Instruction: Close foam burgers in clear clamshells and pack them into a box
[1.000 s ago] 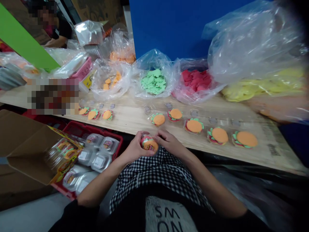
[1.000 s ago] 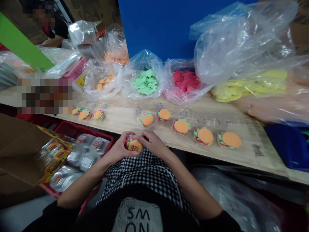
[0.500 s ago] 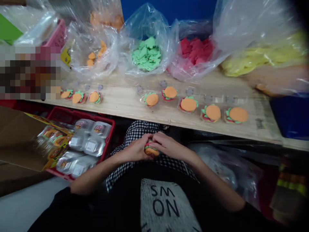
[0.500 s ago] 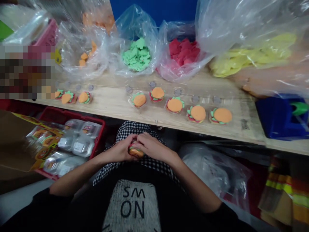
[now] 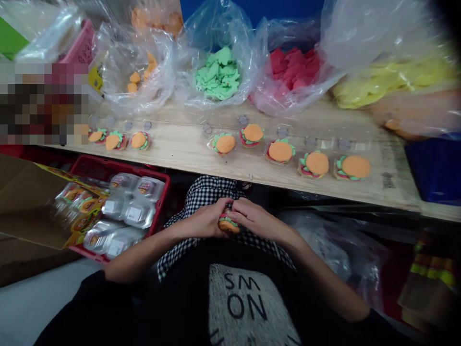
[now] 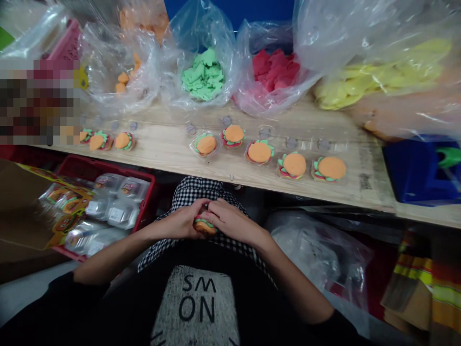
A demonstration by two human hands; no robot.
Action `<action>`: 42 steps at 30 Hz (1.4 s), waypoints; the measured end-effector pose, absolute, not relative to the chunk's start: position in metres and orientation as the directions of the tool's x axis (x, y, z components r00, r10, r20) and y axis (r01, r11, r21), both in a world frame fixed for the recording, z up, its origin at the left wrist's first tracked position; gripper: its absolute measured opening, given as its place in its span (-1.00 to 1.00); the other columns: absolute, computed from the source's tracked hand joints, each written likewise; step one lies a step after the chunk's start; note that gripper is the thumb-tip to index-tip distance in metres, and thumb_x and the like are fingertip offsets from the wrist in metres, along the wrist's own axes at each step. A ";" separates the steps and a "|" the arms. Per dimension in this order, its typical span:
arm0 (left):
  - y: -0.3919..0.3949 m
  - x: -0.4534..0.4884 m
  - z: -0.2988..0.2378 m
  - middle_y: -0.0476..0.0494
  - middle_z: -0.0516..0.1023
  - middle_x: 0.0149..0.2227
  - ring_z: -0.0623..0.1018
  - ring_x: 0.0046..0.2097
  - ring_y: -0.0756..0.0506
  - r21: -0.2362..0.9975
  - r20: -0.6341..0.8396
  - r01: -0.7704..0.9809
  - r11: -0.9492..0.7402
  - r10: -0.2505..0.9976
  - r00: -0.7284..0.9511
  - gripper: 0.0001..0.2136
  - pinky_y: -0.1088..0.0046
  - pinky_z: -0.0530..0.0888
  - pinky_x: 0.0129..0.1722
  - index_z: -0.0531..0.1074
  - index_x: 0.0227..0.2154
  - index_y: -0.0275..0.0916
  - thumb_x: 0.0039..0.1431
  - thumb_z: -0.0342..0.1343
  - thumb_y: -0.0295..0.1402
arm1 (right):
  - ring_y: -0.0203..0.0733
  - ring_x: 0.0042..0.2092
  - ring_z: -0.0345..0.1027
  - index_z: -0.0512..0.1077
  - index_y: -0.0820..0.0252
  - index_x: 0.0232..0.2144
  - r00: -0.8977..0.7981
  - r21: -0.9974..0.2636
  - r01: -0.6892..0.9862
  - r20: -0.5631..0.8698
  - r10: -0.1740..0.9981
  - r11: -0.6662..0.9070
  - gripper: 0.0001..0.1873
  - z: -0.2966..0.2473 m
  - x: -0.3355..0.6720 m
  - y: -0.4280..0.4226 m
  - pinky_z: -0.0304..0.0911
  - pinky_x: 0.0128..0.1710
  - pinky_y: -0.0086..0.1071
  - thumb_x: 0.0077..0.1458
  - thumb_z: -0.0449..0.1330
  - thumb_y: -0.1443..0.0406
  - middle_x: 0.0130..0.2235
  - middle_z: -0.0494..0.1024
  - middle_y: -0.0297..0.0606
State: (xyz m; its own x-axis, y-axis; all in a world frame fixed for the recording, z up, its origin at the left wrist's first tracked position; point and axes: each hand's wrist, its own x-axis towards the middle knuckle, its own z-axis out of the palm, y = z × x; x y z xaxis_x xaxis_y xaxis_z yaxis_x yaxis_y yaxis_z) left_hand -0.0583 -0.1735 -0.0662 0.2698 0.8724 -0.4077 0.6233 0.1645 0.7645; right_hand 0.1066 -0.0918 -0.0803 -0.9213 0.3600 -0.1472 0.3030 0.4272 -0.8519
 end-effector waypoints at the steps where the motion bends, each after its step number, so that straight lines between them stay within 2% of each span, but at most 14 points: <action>1: -0.172 -0.058 -0.065 -0.18 0.41 -0.13 0.46 -0.17 -0.18 0.764 -0.403 0.628 0.152 0.872 0.279 -0.28 0.38 0.38 -0.29 0.02 0.03 -0.20 -0.24 0.21 -0.30 | -0.27 -0.34 0.12 0.25 0.19 -0.48 -0.920 -0.841 0.317 -0.160 0.358 0.438 -0.73 -0.078 0.107 -0.090 0.06 -0.35 -0.41 0.16 -0.08 0.18 -0.43 0.28 -0.32; 5: -0.167 -0.056 -0.061 -0.23 0.41 -0.15 0.47 -0.21 -0.20 0.768 -0.400 0.626 0.133 0.863 0.308 -0.32 0.37 0.38 -0.32 0.06 0.01 -0.24 -0.23 0.20 -0.32 | -0.29 -0.33 0.13 0.25 0.19 -0.49 -0.923 -0.894 0.256 -0.113 0.367 0.368 -0.76 -0.076 0.108 -0.090 0.06 -0.33 -0.42 0.15 -0.06 0.22 -0.43 0.29 -0.33; 8: -0.169 -0.052 -0.066 -0.22 0.40 -0.13 0.46 -0.19 -0.18 0.825 -0.395 0.531 0.192 0.868 0.300 -0.30 0.34 0.37 -0.27 0.07 0.02 -0.21 -0.26 0.23 -0.37 | -0.30 -0.37 0.10 0.20 0.20 -0.59 -0.907 -0.945 0.188 -0.063 0.417 0.267 -0.70 -0.087 0.114 -0.095 0.04 -0.36 -0.43 0.14 -0.04 0.21 -0.49 0.23 -0.36; 11: -0.176 -0.046 -0.084 -0.22 0.36 -0.11 0.43 -0.15 -0.13 0.895 -0.425 0.217 0.391 0.893 0.145 -0.23 0.36 0.38 -0.22 0.10 -0.02 -0.22 -0.39 0.31 -0.42 | -0.32 -0.44 0.05 0.15 0.19 -0.63 -0.809 -0.977 0.196 -0.112 0.577 0.086 -0.66 -0.107 0.124 -0.103 0.01 -0.42 -0.44 0.11 -0.01 0.17 -0.54 0.14 -0.40; 13: -0.178 -0.045 -0.097 -0.19 0.39 -0.20 0.44 -0.21 -0.08 0.856 -0.514 -0.045 0.514 0.858 0.020 -0.33 0.38 0.39 -0.25 0.16 -0.13 -0.29 -0.40 0.32 -0.40 | -0.33 -0.47 0.03 0.14 0.18 -0.62 -0.676 -0.977 0.202 -0.194 0.711 -0.074 -0.67 -0.121 0.130 -0.109 0.00 -0.46 -0.44 0.09 -0.01 0.13 -0.55 0.12 -0.41; 15: -0.176 -0.047 -0.104 -0.10 0.41 -0.33 0.44 -0.31 -0.02 0.808 -0.578 -0.164 0.565 0.815 -0.042 -0.49 0.40 0.39 -0.29 0.22 -0.27 -0.32 -0.35 0.31 -0.36 | -0.33 -0.49 0.02 0.13 0.17 -0.60 -0.586 -0.962 0.212 -0.268 0.765 -0.175 -0.67 -0.130 0.135 -0.111 -0.01 -0.50 -0.44 0.09 -0.03 0.10 -0.55 0.11 -0.42; 17: -0.168 -0.055 -0.099 -0.05 0.40 -0.38 0.42 -0.36 0.00 0.835 -0.550 -0.081 0.545 0.832 -0.070 -0.55 0.44 0.37 -0.32 0.25 -0.36 -0.32 -0.36 0.31 -0.34 | -0.32 -0.48 0.04 0.15 0.17 -0.57 -0.611 -0.954 0.264 -0.280 0.740 -0.142 -0.68 -0.128 0.135 -0.106 0.02 -0.48 -0.44 0.11 -0.05 0.10 -0.55 0.14 -0.41; 20: -0.151 -0.068 -0.076 -0.03 0.42 -0.37 0.41 -0.34 -0.02 0.869 -0.405 0.294 0.399 0.913 -0.044 -0.56 0.48 0.34 -0.34 0.31 -0.39 -0.30 -0.43 0.33 -0.34 | -0.27 -0.36 0.13 0.22 0.17 -0.48 -0.729 -0.931 0.341 -0.173 0.662 0.133 -0.76 -0.110 0.129 -0.090 0.08 -0.36 -0.41 0.11 -0.03 0.14 -0.45 0.25 -0.35; 23: -0.142 -0.070 -0.055 0.03 0.44 -0.41 0.41 -0.37 -0.02 0.751 -0.352 0.625 0.213 0.930 0.106 -0.60 0.51 0.29 -0.39 0.37 -0.41 -0.25 -0.44 0.32 -0.35 | -0.25 -0.30 0.13 0.23 0.16 -0.43 -0.839 -0.860 0.333 -0.083 0.538 0.387 -0.82 -0.090 0.119 -0.078 0.07 -0.31 -0.40 0.09 0.02 0.17 -0.38 0.28 -0.32; 25: -0.143 -0.065 -0.052 0.04 0.45 -0.43 0.41 -0.40 -0.02 0.687 -0.369 0.711 0.150 0.915 0.164 -0.64 0.52 0.27 -0.42 0.39 -0.41 -0.24 -0.41 0.30 -0.34 | -0.27 -0.34 0.12 0.21 0.17 -0.46 -0.894 -0.837 0.315 -0.104 0.435 0.447 -0.82 -0.085 0.115 -0.076 0.06 -0.37 -0.42 0.11 0.00 0.20 -0.41 0.27 -0.33; 27: -0.148 -0.061 -0.055 0.02 0.47 -0.40 0.42 -0.37 -0.03 0.693 -0.369 0.707 0.143 0.912 0.177 -0.63 0.52 0.28 -0.40 0.40 -0.39 -0.24 -0.37 0.29 -0.29 | -0.29 -0.38 0.10 0.20 0.18 -0.48 -0.913 -0.841 0.309 -0.130 0.387 0.445 -0.81 -0.086 0.115 -0.079 0.04 -0.40 -0.43 0.13 -0.03 0.23 -0.44 0.25 -0.34; 30: -0.158 -0.061 -0.067 -0.05 0.47 -0.30 0.42 -0.26 -0.05 0.791 -0.317 0.596 0.140 0.926 0.204 -0.64 0.47 0.32 -0.26 0.40 -0.35 -0.24 -0.30 0.28 -0.26 | -0.30 -0.37 0.11 0.19 0.18 -0.48 -0.908 -0.863 0.302 -0.132 0.397 0.405 -0.81 -0.090 0.121 -0.086 0.06 -0.37 -0.43 0.15 -0.06 0.26 -0.43 0.25 -0.34; 34: -0.168 -0.066 -0.079 -0.12 0.37 -0.20 0.36 -0.12 -0.06 0.893 -0.167 0.443 0.082 0.973 0.158 -0.85 0.40 0.29 -0.11 0.45 -0.41 -0.24 -0.10 0.19 -0.35 | -0.29 -0.36 0.10 0.16 0.18 -0.49 -0.902 -0.873 0.301 -0.129 0.412 0.384 -0.80 -0.094 0.129 -0.091 0.07 -0.36 -0.42 0.15 -0.06 0.25 -0.44 0.24 -0.33; 42: -0.180 -0.056 -0.097 -0.06 0.38 -0.42 0.40 -0.32 -0.01 0.916 -0.211 0.353 0.190 0.977 0.021 -0.90 0.48 0.35 -0.30 0.47 -0.42 -0.26 -0.02 0.13 -0.38 | -0.27 -0.37 0.10 0.14 0.17 -0.51 -0.901 -0.877 0.289 -0.114 0.418 0.383 -0.76 -0.106 0.135 -0.099 0.07 -0.36 -0.40 0.18 -0.11 0.23 -0.46 0.22 -0.33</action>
